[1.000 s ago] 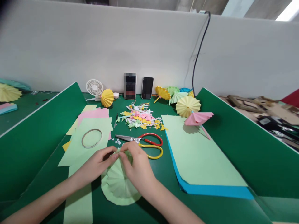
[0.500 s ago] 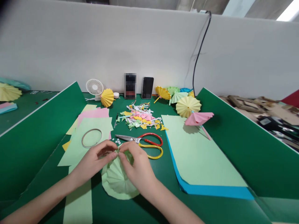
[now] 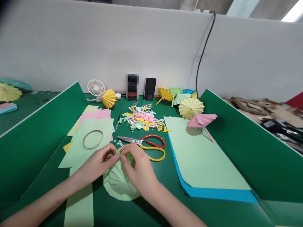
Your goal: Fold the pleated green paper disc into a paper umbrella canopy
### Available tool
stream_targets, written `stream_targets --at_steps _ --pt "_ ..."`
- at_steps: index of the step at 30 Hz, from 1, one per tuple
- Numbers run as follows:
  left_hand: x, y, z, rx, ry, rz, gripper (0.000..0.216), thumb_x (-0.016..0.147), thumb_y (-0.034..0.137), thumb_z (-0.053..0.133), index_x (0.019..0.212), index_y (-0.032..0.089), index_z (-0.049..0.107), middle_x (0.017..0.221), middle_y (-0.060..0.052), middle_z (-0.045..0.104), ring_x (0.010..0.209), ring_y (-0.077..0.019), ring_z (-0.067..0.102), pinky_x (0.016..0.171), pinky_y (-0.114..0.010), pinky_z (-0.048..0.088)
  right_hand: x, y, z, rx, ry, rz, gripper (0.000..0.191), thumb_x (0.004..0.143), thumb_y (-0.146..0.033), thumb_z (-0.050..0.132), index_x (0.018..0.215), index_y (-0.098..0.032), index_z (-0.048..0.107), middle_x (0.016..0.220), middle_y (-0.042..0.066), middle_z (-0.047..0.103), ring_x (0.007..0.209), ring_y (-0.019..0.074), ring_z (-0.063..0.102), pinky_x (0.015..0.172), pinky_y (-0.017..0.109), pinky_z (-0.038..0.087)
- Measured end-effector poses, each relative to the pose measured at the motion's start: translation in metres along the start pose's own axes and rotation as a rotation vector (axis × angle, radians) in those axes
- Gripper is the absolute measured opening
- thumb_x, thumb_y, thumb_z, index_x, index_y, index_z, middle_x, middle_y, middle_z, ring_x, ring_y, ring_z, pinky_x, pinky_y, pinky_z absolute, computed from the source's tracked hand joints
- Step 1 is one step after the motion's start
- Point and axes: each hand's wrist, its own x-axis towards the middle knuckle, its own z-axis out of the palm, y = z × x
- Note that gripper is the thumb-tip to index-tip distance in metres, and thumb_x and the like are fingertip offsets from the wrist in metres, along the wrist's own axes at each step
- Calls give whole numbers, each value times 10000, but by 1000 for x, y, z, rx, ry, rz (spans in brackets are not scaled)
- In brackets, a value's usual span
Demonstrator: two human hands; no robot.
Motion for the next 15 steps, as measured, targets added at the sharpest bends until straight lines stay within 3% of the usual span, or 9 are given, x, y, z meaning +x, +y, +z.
stream_targets --at_steps 4,15 --pt "1 -1 0 42 -12 33 244 818 379 423 687 174 423 584 56 329 540 -85 337 479 -194 271 1 0 -1 -23 -2 -15 93 788 -122 480 759 -200 520 863 55 604 821 173 580 689 296 463" --pt "-3 5 1 16 93 58 177 808 330 445 706 185 447 734 5 520 696 -129 473 635 -228 381 5 4 -4 -193 -11 107 112 784 -173 516 675 -189 496 726 31 542 718 178 511 662 315 418"
